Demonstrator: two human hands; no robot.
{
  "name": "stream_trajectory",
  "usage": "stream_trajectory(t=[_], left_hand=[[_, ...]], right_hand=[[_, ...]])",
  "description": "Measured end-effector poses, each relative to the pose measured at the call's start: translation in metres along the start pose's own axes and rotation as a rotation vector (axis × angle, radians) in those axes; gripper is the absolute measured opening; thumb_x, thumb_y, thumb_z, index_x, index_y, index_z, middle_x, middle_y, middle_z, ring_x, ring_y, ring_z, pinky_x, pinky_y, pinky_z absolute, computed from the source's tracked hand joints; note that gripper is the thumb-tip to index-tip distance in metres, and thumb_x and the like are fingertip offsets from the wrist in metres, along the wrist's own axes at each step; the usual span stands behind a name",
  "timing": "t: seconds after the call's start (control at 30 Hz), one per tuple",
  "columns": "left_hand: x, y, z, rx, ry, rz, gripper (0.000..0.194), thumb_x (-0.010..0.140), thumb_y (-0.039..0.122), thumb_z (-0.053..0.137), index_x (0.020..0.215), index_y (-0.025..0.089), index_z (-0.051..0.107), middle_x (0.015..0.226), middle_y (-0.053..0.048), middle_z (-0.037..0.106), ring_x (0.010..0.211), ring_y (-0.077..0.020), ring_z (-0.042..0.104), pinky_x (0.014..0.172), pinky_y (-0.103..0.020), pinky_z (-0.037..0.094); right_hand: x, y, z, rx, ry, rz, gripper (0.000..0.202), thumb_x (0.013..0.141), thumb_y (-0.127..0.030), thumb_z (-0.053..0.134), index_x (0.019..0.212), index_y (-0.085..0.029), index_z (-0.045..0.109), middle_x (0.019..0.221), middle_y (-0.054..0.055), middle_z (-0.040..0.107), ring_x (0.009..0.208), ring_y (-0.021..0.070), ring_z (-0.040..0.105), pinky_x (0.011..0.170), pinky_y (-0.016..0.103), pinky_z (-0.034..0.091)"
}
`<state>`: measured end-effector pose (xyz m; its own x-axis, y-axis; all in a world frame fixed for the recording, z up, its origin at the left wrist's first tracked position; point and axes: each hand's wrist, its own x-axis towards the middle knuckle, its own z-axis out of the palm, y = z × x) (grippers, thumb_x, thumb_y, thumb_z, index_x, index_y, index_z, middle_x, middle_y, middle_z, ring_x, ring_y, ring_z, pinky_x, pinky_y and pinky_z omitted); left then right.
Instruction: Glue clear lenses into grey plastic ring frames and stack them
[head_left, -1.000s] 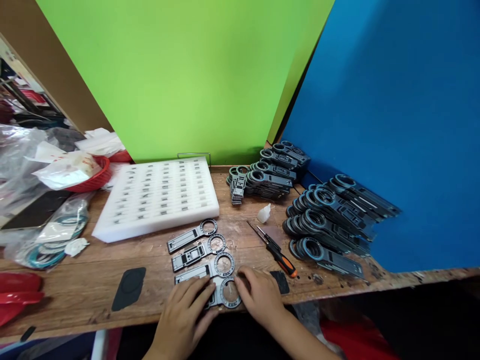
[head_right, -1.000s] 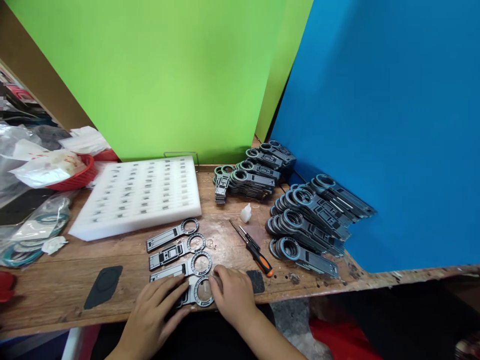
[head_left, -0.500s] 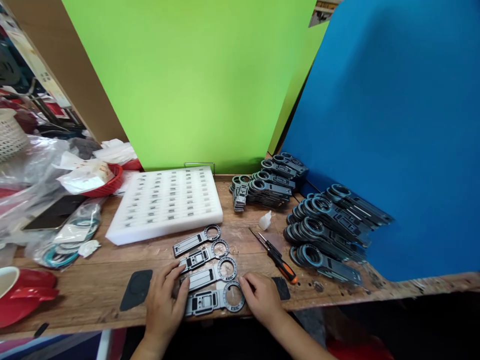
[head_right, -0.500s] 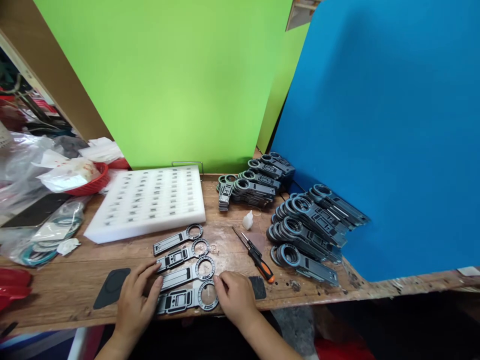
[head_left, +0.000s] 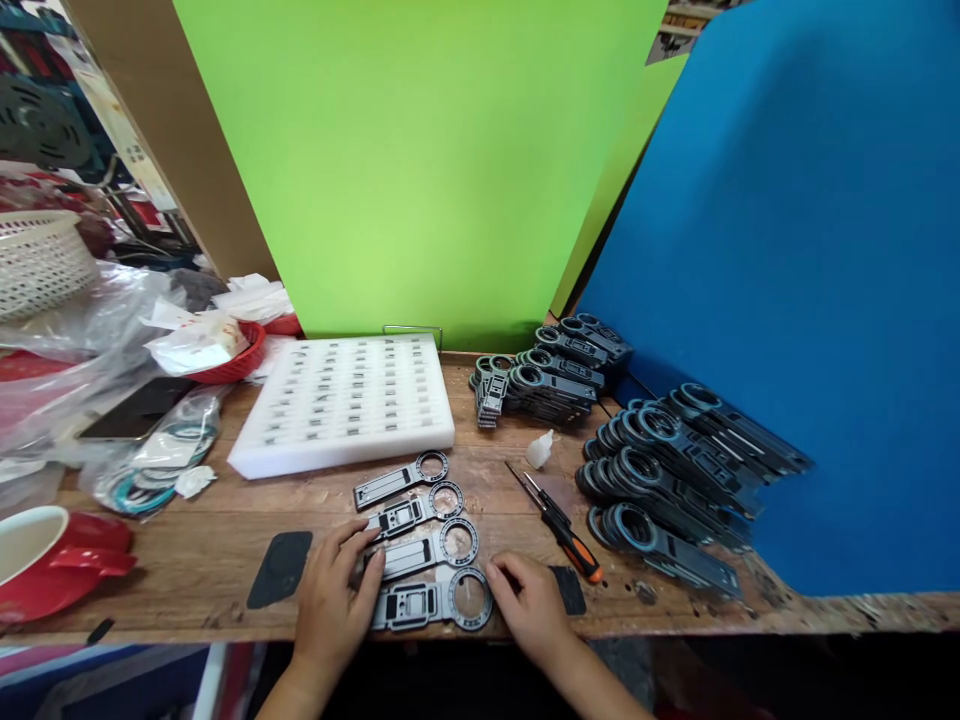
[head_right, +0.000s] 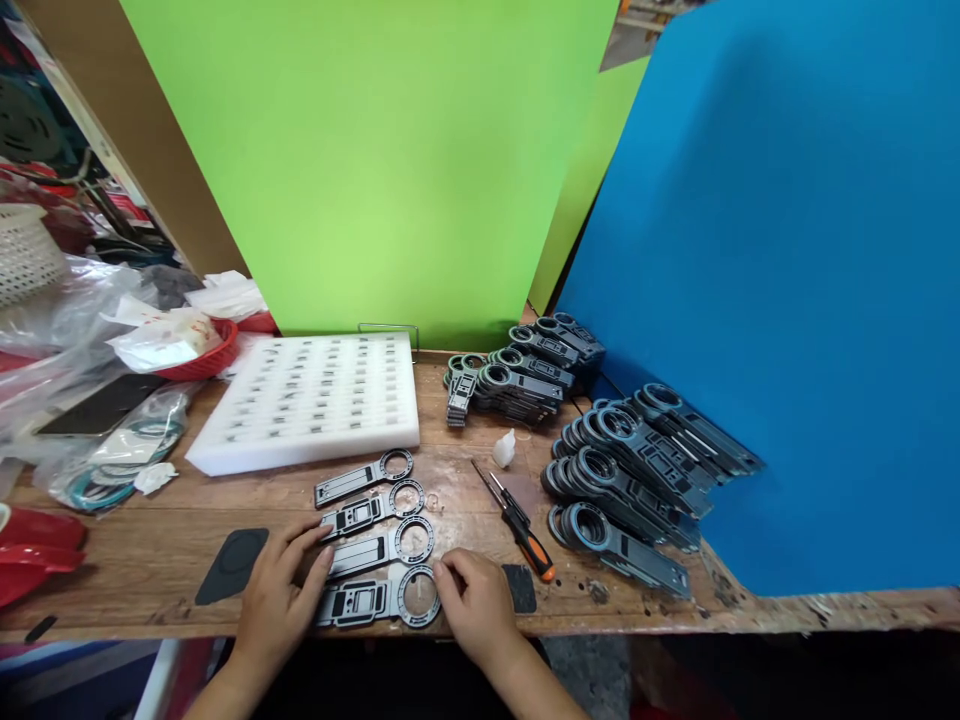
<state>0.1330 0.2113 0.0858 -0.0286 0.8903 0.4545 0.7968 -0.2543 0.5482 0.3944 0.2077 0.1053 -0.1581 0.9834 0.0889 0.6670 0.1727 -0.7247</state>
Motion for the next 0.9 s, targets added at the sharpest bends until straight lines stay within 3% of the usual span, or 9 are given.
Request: stream_trajectory(t=[0.1, 0.2, 0.33, 0.47, 0.57, 0.7, 0.9], left_hand=[[0.004, -0.004, 0.002, -0.005, -0.021, -0.067, 0.025, 0.085, 0.036, 0.052, 0.104, 0.022, 0.062, 0.114, -0.009, 0.059, 0.106, -0.0262, 0.055, 0.093, -0.044, 0.042], [0.018, -0.007, 0.002, -0.007, -0.102, -0.139, 0.029, 0.086, 0.041, 0.05, 0.103, 0.022, 0.064, 0.11, -0.008, 0.061, 0.103, -0.0265, 0.057, 0.091, -0.044, 0.043], [0.044, -0.008, -0.002, -0.004, -0.335, -0.103, 0.027, 0.084, 0.04, 0.053, 0.103, 0.025, 0.066, 0.109, -0.005, 0.064, 0.103, -0.0256, 0.057, 0.092, -0.043, 0.044], [0.057, -0.008, -0.007, -0.037, -0.448, -0.045, 0.034, 0.081, 0.039, 0.059, 0.112, 0.027, 0.062, 0.111, -0.004, 0.066, 0.104, -0.0249, 0.058, 0.092, -0.041, 0.045], [0.058, -0.011, -0.009, -0.044, -0.454, -0.018, 0.035, 0.084, 0.04, 0.056, 0.116, 0.027, 0.06, 0.114, -0.005, 0.065, 0.105, -0.0246, 0.059, 0.093, -0.041, 0.045], [0.057, -0.011, -0.007, -0.053, -0.396, 0.0, 0.03, 0.088, 0.04, 0.048, 0.109, 0.024, 0.064, 0.11, -0.005, 0.068, 0.103, -0.023, 0.06, 0.092, -0.038, 0.045], [0.058, -0.01, 0.002, -0.06, -0.328, -0.015, 0.034, 0.091, 0.043, 0.04, 0.095, 0.023, 0.067, 0.095, -0.005, 0.072, 0.089, -0.0225, 0.064, 0.079, -0.035, 0.049]], right_hand=[[0.02, -0.001, -0.007, -0.03, -0.005, 0.064, 0.037, 0.093, -0.038, 0.037, 0.072, -0.019, 0.061, 0.07, 0.004, 0.066, 0.069, 0.0173, 0.06, 0.064, 0.025, 0.039], [0.057, -0.01, -0.014, -0.286, -0.095, 0.093, 0.037, 0.095, -0.036, 0.032, 0.084, -0.02, 0.063, 0.083, 0.005, 0.069, 0.08, 0.0179, 0.063, 0.069, 0.026, 0.04], [0.106, -0.028, -0.01, -0.506, -0.24, 0.086, 0.037, 0.09, -0.047, 0.041, 0.091, -0.02, 0.066, 0.091, 0.009, 0.071, 0.086, 0.0231, 0.064, 0.071, 0.03, 0.042], [0.129, -0.04, -0.002, -0.563, -0.344, 0.028, 0.034, 0.082, -0.045, 0.05, 0.088, -0.017, 0.069, 0.093, 0.014, 0.071, 0.09, 0.0281, 0.063, 0.077, 0.034, 0.041], [0.136, -0.04, -0.003, -0.569, -0.417, -0.011, 0.031, 0.082, -0.042, 0.05, 0.086, -0.019, 0.07, 0.094, 0.011, 0.071, 0.089, 0.0264, 0.062, 0.076, 0.032, 0.04], [0.147, -0.029, -0.008, -0.518, -0.518, 0.007, 0.027, 0.078, -0.041, 0.052, 0.077, -0.02, 0.069, 0.078, 0.004, 0.069, 0.071, 0.019, 0.06, 0.06, 0.025, 0.038], [0.167, -0.017, -0.008, -0.388, -0.668, 0.05, 0.021, 0.073, -0.035, 0.057, 0.06, -0.018, 0.063, 0.052, -0.005, 0.052, 0.05, 0.0107, 0.046, 0.046, 0.022, 0.028]])
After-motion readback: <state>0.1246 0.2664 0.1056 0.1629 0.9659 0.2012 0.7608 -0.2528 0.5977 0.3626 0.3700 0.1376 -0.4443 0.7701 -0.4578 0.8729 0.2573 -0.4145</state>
